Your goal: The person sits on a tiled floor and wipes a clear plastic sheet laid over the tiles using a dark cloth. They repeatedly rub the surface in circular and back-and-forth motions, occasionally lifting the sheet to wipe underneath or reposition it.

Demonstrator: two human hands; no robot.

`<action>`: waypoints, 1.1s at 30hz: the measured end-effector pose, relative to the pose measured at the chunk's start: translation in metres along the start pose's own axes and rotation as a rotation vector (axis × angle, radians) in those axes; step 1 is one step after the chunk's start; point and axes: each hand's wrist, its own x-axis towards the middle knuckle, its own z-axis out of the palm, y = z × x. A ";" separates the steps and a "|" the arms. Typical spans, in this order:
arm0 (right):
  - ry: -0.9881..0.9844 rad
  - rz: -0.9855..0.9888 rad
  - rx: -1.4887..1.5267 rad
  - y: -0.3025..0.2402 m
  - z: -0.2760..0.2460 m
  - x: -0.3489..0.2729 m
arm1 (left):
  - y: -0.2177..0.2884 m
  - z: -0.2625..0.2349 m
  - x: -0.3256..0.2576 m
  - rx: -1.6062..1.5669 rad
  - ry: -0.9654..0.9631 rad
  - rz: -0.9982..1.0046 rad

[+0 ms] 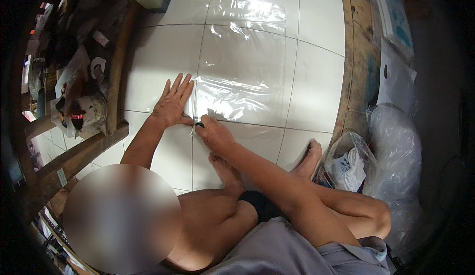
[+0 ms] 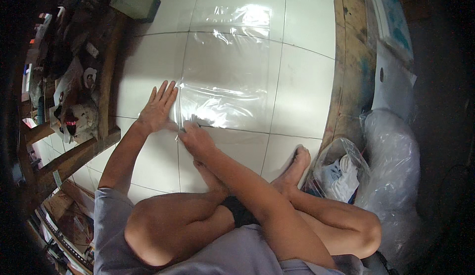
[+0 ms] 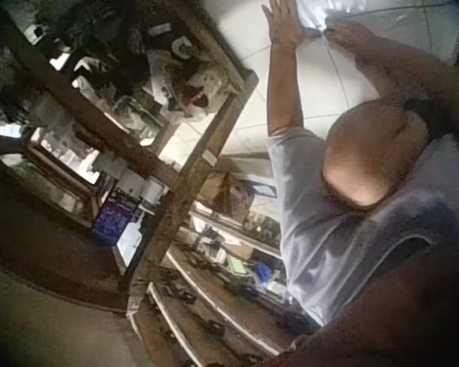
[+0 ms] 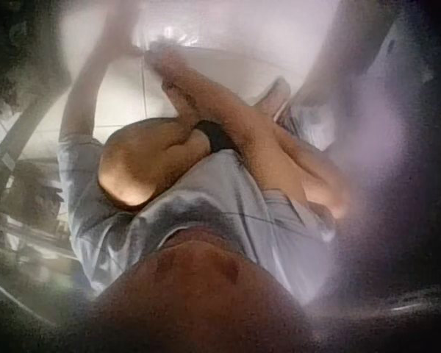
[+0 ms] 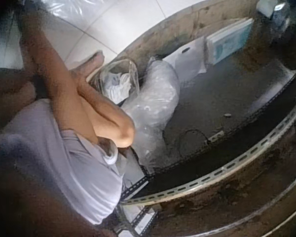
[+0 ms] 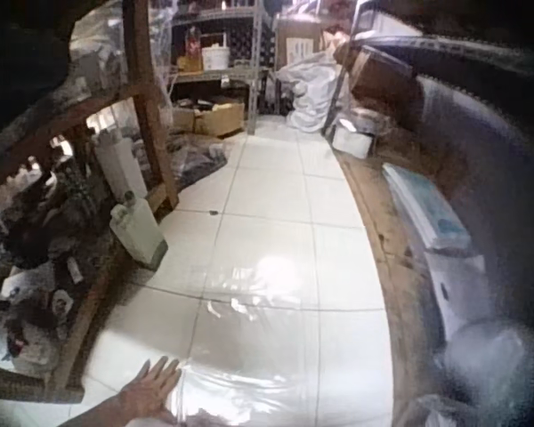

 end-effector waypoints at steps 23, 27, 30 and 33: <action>0.294 0.424 0.088 0.110 -0.213 -0.102 | -0.010 -0.027 -0.011 -0.310 0.001 0.032; 0.193 0.414 0.029 0.102 -0.229 -0.079 | 0.011 -0.034 -0.012 -0.332 0.213 0.002; 0.174 0.305 -0.009 0.097 -0.223 -0.069 | 0.066 -0.008 0.016 -0.494 0.325 0.157; 0.102 0.163 -0.115 0.103 -0.203 -0.066 | 0.158 0.012 0.030 -0.562 0.316 0.590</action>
